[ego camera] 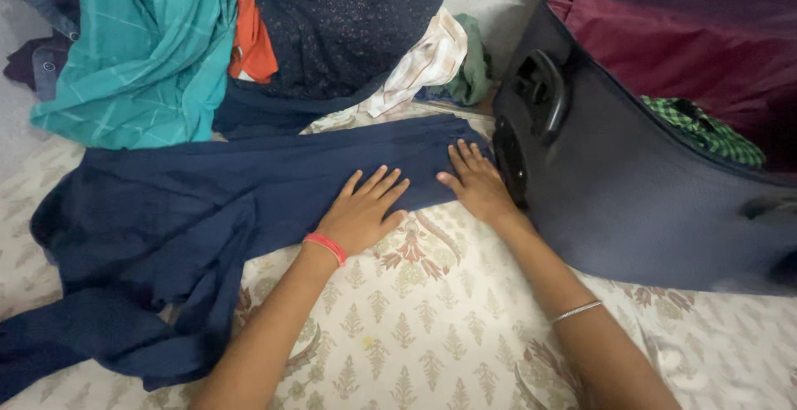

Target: The person folds a blue shirt on a bed by smoothing the fabric, folding the sleeves inward, and then folding the body of the shirt into a smaller rectangle.

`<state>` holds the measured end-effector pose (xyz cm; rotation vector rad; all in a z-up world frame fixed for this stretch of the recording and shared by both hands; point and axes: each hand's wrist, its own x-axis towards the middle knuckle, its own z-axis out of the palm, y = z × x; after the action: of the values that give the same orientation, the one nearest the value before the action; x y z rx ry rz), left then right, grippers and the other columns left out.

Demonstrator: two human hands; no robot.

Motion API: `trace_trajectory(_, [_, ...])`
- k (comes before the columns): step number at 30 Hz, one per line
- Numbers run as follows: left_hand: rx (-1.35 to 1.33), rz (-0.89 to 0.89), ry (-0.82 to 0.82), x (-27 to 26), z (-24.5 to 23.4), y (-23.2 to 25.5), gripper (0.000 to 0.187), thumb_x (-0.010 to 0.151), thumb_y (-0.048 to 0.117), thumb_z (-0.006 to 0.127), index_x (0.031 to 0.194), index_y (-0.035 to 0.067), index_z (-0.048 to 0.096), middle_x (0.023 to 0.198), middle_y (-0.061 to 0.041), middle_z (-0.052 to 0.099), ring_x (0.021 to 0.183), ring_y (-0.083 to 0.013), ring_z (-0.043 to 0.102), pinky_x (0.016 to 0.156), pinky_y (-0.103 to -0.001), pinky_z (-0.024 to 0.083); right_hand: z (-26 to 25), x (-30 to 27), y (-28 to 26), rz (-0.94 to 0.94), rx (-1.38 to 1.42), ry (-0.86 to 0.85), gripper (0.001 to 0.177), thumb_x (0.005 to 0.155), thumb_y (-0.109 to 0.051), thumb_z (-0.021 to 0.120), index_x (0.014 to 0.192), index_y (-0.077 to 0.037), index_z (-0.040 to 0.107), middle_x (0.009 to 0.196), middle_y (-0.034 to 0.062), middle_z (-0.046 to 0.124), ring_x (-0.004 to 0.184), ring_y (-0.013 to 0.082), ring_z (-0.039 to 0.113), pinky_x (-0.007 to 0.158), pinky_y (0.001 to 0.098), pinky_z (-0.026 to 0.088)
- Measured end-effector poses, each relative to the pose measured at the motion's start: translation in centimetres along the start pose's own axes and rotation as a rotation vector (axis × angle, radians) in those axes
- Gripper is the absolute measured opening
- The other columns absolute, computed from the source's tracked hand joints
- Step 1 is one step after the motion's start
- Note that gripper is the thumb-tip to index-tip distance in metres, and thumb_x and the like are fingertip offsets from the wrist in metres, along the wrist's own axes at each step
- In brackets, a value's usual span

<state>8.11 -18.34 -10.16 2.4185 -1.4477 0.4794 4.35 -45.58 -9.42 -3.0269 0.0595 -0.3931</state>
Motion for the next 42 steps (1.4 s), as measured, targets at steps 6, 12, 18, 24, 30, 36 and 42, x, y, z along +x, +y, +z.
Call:
trace_trajectory(6, [-0.021, 0.001, 0.026, 0.1, -0.1, 0.1, 0.062, 0.101, 0.048, 0.045, 0.151, 0.012, 0.046, 0.159, -0.012, 0.041, 0.151, -0.0273, 0.029, 0.120, -0.053, 0.018, 1.5, 0.3, 1.0, 0.052, -0.002, 0.092, 0.081, 0.101, -0.064, 0.033, 0.159, -0.008, 0.031, 0.168, 0.0142, 0.022, 0.155, 0.0323, 0.018, 0.122, 0.0486, 0.017])
trace_trajectory(12, [-0.021, -0.122, 0.146, -0.5, 0.3, -0.5, 0.057, 0.107, 0.046, 0.041, 0.148, 0.008, 0.051, 0.157, -0.009, 0.049, 0.153, -0.0244, 0.037, 0.126, -0.048, 0.025, -0.7, -1.4, -4.4, -0.086, 0.026, 0.169, 0.070, 0.106, -0.055, 0.032, 0.157, -0.008, 0.039, 0.168, 0.0136, 0.028, 0.159, 0.0307, 0.021, 0.127, 0.0491, 0.016])
trace_trajectory(18, [0.077, -0.191, 0.087, -1.2, 1.5, -1.1, 0.062, 0.105, 0.045, 0.038, 0.150, 0.003, 0.046, 0.160, -0.014, 0.042, 0.151, -0.0276, 0.032, 0.120, -0.055, 0.021, -1.2, -2.5, -9.7, -0.272, 0.244, -0.131, 0.067, 0.105, -0.050, 0.029, 0.162, -0.014, 0.027, 0.170, 0.0083, 0.021, 0.157, 0.0293, 0.012, 0.124, 0.0495, 0.009])
trace_trajectory(24, [0.076, -0.192, 0.048, -1.1, 1.3, -1.1, 0.066, 0.102, 0.045, 0.040, 0.153, 0.004, 0.041, 0.163, -0.012, 0.035, 0.152, -0.0274, 0.027, 0.120, -0.057, 0.016, -0.6, -1.1, -0.9, 0.058, 0.025, -0.072, 0.068, 0.102, -0.061, 0.027, 0.161, -0.028, 0.026, 0.170, 0.0033, 0.014, 0.157, 0.0286, 0.007, 0.123, 0.0489, 0.008])
trace_trajectory(30, [0.064, -0.159, 0.151, -1.8, 0.0, -0.4, 0.058, 0.099, 0.037, 0.051, 0.146, 0.002, 0.049, 0.154, -0.015, 0.047, 0.145, -0.0286, 0.040, 0.118, -0.052, 0.027, 1.5, -1.7, 0.6, 0.014, -0.017, 0.151, 0.061, 0.105, -0.053, 0.039, 0.157, -0.021, 0.042, 0.165, 0.0112, 0.031, 0.155, 0.0330, 0.020, 0.123, 0.0508, 0.015])
trace_trajectory(36, [0.041, -0.235, 0.185, -7.2, -8.7, -1.3, 0.037, 0.098, 0.022, 0.056, 0.130, 0.006, 0.066, 0.127, -0.014, 0.068, 0.121, -0.0320, 0.061, 0.103, -0.048, 0.046, -4.1, -4.6, -9.6, -0.249, 0.282, 0.337, 0.046, 0.093, -0.025, 0.069, 0.137, -0.011, 0.064, 0.139, 0.0150, 0.059, 0.131, 0.0344, 0.053, 0.109, 0.0449, 0.042])
trace_trajectory(42, [-0.088, -0.435, 0.173, -15.5, -17.2, -5.4, 0.032, 0.098, 0.023, 0.055, 0.122, 0.008, 0.072, 0.117, -0.016, 0.072, 0.110, -0.0369, 0.066, 0.093, -0.047, 0.051, -9.4, -9.7, -27.4, -0.713, 0.565, 0.085, 0.040, 0.090, -0.034, 0.075, 0.126, -0.017, 0.071, 0.105, 0.0063, 0.071, 0.082, 0.0235, 0.073, 0.073, 0.0368, 0.058])
